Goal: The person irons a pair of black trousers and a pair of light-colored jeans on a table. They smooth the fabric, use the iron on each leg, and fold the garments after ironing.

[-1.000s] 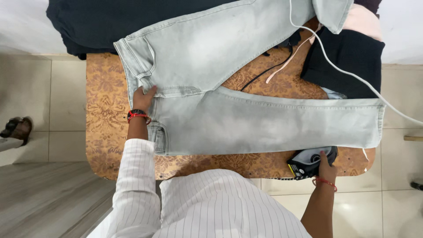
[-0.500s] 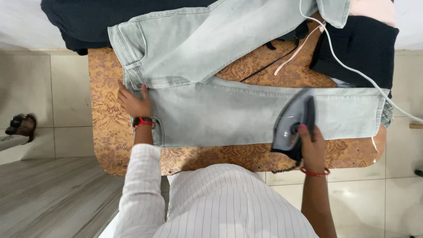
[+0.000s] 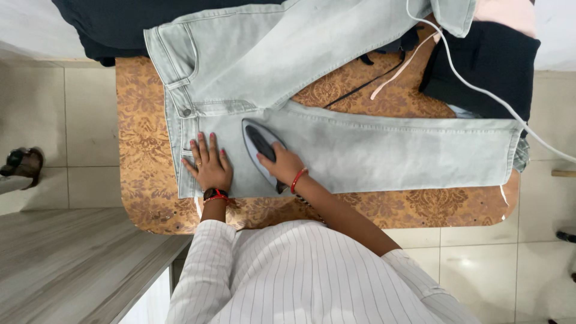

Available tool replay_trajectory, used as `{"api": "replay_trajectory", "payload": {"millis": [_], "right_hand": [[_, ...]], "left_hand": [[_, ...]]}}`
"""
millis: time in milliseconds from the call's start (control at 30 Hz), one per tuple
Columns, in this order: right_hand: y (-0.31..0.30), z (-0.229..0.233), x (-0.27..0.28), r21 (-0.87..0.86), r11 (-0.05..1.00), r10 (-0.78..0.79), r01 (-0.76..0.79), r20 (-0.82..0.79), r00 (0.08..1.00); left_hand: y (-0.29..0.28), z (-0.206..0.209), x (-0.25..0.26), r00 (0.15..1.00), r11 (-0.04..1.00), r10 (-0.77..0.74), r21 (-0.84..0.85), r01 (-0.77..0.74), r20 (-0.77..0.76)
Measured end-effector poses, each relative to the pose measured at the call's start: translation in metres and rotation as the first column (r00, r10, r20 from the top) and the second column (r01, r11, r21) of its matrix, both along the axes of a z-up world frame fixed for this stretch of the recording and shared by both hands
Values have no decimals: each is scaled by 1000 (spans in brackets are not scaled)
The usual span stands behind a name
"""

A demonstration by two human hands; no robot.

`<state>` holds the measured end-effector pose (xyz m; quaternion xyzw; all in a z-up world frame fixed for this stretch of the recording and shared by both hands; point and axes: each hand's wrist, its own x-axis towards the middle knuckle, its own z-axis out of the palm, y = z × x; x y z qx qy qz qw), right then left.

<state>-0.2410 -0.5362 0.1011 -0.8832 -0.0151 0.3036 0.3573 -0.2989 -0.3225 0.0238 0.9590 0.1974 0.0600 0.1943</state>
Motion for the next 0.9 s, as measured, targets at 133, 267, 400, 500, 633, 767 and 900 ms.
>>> {"api": "replay_trajectory", "payload": {"millis": [133, 267, 400, 500, 633, 767, 900], "right_hand": [[-43, 13, 0, 36, 997, -62, 62, 6, 998], [-122, 17, -35, 53, 958, -282, 282, -13, 959], [-204, 13, -19, 39, 841, -540, 540, 102, 835], [-251, 13, -10, 52, 802, -594, 594, 162, 788], [-307, 7, -33, -10, 791, -603, 612, 161, 781], [-401, -14, -46, -57, 732, -651, 678, 232, 723], [-523, -27, -19, -159, 564, -697, 810, 433, 571]], "left_hand": [[-2, 11, 0, 1000, 1000, -3, 10, 4, -2], [-1, 13, 4, 999, 1000, -14, 4, 14, -36], [-2, 13, 0, 999, 1000, 2, -4, -2, -47], [0, 18, 0, 999, 1000, -21, -22, 21, -31], [-1, 22, -2, 999, 999, -44, -15, 44, 20], [-2, 21, -1, 999, 999, -44, -11, 45, 26], [-1, 20, 1, 998, 998, -56, 14, 55, 33]]}}
